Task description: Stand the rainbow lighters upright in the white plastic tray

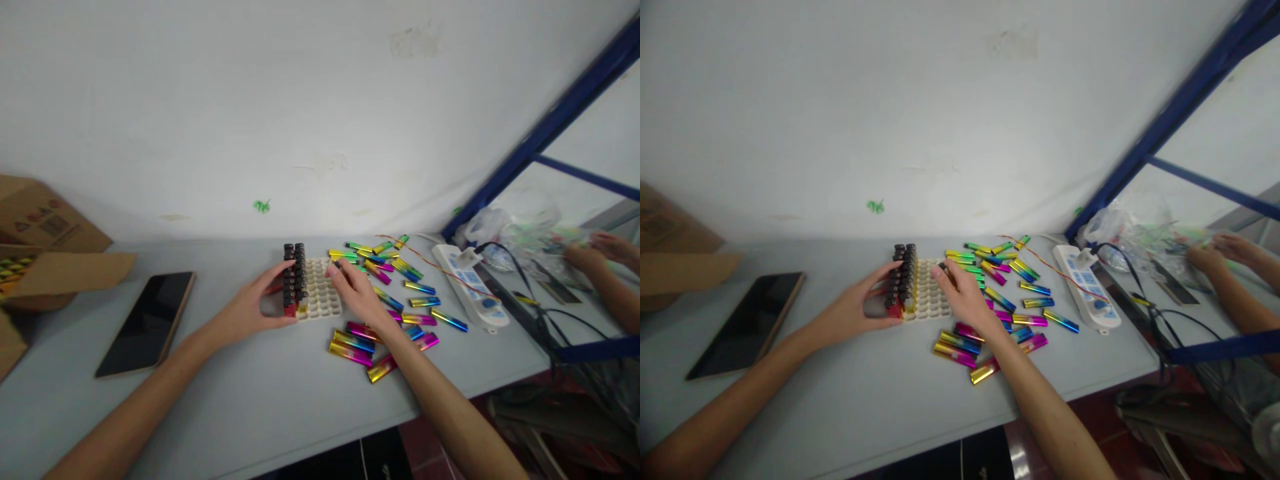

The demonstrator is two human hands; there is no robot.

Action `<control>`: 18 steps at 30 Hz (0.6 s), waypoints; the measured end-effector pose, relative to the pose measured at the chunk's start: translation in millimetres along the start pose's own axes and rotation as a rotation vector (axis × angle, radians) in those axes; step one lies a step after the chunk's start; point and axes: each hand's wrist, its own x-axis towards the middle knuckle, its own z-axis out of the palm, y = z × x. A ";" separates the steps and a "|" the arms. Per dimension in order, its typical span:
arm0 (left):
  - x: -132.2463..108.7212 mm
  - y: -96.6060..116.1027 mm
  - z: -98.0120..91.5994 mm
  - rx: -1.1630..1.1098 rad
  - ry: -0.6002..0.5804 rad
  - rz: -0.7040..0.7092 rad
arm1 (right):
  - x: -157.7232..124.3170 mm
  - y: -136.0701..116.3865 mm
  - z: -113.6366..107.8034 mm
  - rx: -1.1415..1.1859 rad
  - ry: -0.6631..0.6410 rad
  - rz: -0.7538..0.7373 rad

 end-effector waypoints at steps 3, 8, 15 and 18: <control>0.1 -0.5 -0.6 0.016 -0.002 0.013 | -0.4 1.4 2.8 0.081 -0.003 0.108; 0.3 -0.1 -0.8 0.036 0.011 0.026 | 1.5 9.1 7.1 0.110 0.105 0.187; 1.2 1.8 -0.6 0.021 0.023 0.005 | 1.5 14.2 7.6 0.046 0.111 0.173; 1.0 1.4 -0.6 0.024 0.027 0.013 | 1.9 13.3 7.5 0.031 0.120 0.183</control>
